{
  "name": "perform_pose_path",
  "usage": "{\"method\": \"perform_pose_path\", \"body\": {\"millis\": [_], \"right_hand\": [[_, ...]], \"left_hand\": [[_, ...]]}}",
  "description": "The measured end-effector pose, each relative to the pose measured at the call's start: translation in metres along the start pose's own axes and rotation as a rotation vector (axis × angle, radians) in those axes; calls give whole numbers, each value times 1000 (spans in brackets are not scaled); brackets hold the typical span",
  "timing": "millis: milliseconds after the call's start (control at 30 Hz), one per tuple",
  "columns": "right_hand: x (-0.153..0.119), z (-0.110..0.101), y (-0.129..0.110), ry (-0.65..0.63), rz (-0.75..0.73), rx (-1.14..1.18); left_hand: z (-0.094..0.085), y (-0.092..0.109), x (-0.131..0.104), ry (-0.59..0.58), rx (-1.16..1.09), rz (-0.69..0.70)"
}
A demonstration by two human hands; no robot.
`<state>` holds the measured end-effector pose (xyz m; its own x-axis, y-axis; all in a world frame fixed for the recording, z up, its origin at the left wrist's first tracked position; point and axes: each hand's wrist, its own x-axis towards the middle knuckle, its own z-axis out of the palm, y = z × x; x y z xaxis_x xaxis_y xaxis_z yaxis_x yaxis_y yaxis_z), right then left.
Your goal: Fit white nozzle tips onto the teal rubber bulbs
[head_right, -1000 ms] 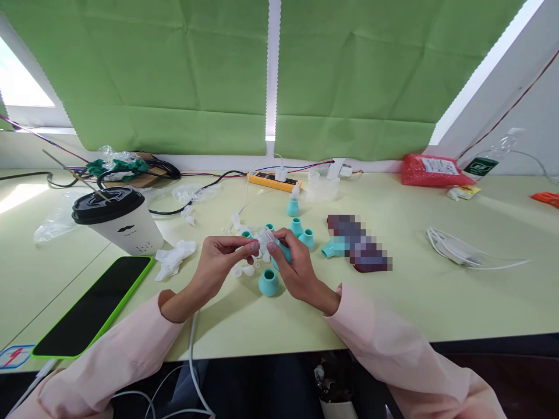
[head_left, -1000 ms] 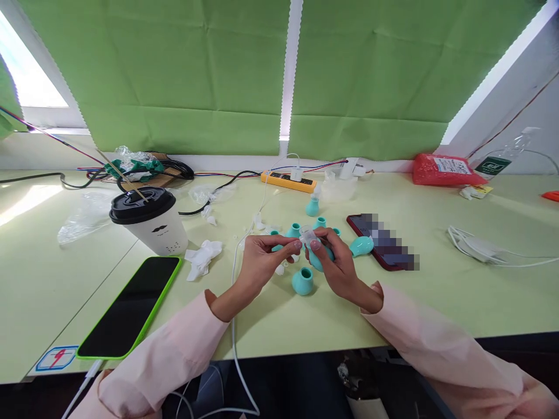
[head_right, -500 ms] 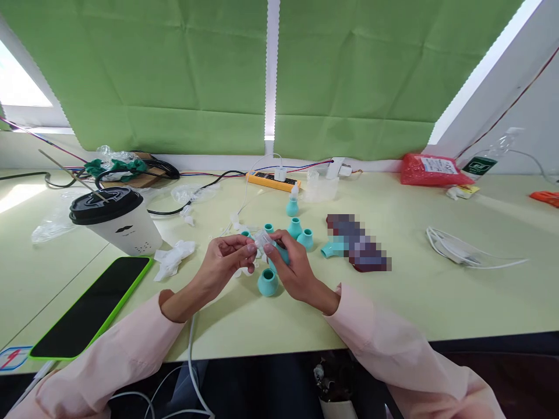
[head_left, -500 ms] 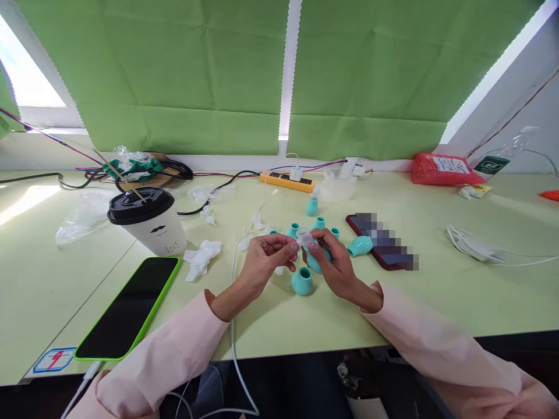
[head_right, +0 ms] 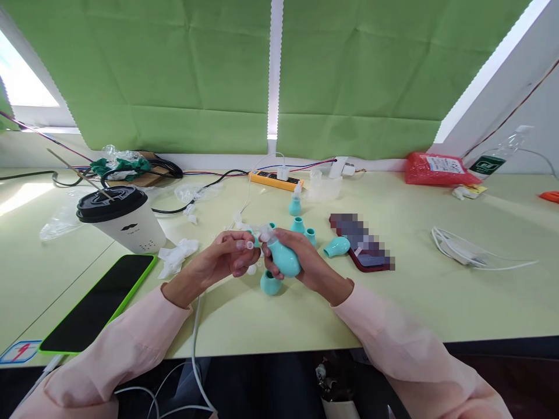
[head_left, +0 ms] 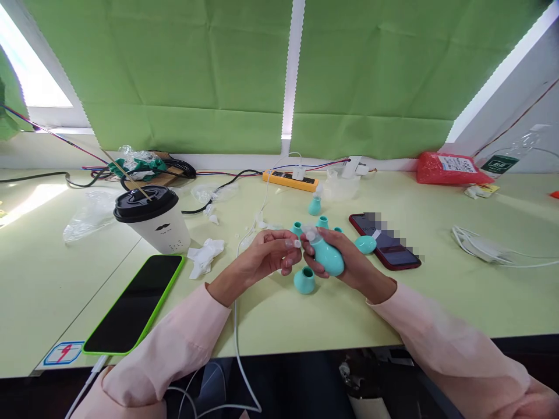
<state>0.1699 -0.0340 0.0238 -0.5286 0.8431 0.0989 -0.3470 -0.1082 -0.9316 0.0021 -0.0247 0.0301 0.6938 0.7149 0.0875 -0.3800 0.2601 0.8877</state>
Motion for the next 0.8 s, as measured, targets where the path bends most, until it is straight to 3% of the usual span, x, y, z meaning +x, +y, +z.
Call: {"method": "perform_pose_path", "body": {"millis": [67,133,267,367,467,567,633,700,767,800], "right_hand": [[0,-2,-4,53,-8,17],[0,-3,-8,105,-35,6],[-3,-2,-12,139,-65,7],[-3,-1,-10,124,-66,-5],[-3,-2,-7,95,-71,-34],[-2,-3,-3,89,-90,-93],[-2,-2,-1,90,-129,-169],[-4,0,1,82,-183,-310],[-7,4,3,103,-262,-545],[-9,6,4,132,-317,-683]], "left_hand": [[-3,5,0,40,112,30],[-8,11,1,165,396,83],[-23,13,4,566,1357,213],[-36,8,7,557,1758,123],[-46,2,11,503,1828,1],[-51,2,13,505,1813,2],[-49,3,13,558,1769,110],[-42,5,11,685,1684,317],[-29,8,5,786,1558,539],[-22,9,2,770,1506,599]]}}
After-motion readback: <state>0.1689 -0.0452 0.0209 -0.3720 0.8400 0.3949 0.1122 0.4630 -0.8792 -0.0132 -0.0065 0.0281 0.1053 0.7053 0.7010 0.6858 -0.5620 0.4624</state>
